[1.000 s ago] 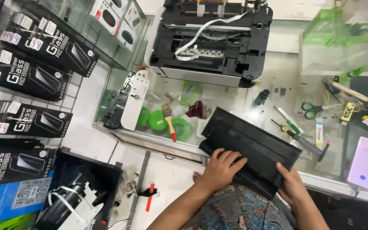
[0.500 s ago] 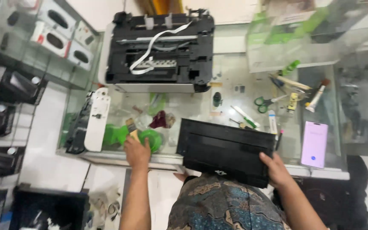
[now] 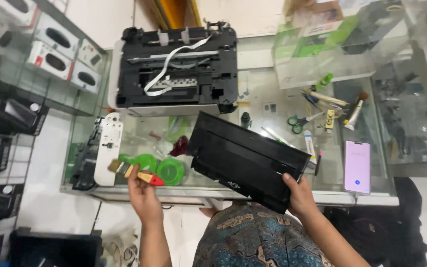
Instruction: The person cleans a white plastic printer part and a black plastic printer part. They use a brush to apply a substance to the white part, then wipe it with a cloth. They repeat the brushing and wiping process on the black part.
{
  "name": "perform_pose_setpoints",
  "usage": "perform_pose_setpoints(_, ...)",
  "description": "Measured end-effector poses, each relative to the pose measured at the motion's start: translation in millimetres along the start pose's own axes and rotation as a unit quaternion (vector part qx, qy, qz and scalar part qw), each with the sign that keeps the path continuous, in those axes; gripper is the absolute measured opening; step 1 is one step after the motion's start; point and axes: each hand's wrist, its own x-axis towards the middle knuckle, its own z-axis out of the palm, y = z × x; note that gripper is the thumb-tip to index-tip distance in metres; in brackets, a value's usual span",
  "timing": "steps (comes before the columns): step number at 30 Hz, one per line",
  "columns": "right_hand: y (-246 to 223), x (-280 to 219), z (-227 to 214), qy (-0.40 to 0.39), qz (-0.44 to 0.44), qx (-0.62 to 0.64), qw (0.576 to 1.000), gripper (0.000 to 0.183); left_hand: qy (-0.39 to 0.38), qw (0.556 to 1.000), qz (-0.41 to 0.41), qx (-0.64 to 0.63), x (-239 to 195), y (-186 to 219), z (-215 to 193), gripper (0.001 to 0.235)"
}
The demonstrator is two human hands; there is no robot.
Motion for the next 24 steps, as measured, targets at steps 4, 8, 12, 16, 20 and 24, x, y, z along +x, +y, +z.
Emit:
perform_pose_setpoints(4,-14,-8,22,-0.043,0.005,0.026,0.999,0.043,-0.053,0.996,0.014,0.068,-38,59,33,0.065)
perform_pose_setpoints(8,-20,-9,32,-0.109,-0.006,-0.004,0.994,0.041,-0.183,0.962,0.148,0.136,-76,115,77,0.009)
perform_pose_setpoints(12,-24,-25,42,-0.168,-0.028,-0.065,0.983,0.045,-0.336,0.932,0.005,0.133,-101,155,120,0.048)
perform_pose_setpoints(16,-16,-21,28,-0.205,-0.096,-0.223,0.948,0.016,-0.379,0.913,0.067,0.135,-103,171,145,0.019)
perform_pose_setpoints(20,-23,-34,39,-0.225,-0.111,-0.230,0.940,0.016,-0.387,0.898,0.108,0.179,-96,164,167,0.014)
perform_pose_setpoints(24,-64,-62,66,-0.231,-0.074,-0.257,0.935,0.030,-0.235,0.908,0.321,0.129,-84,166,177,0.015)
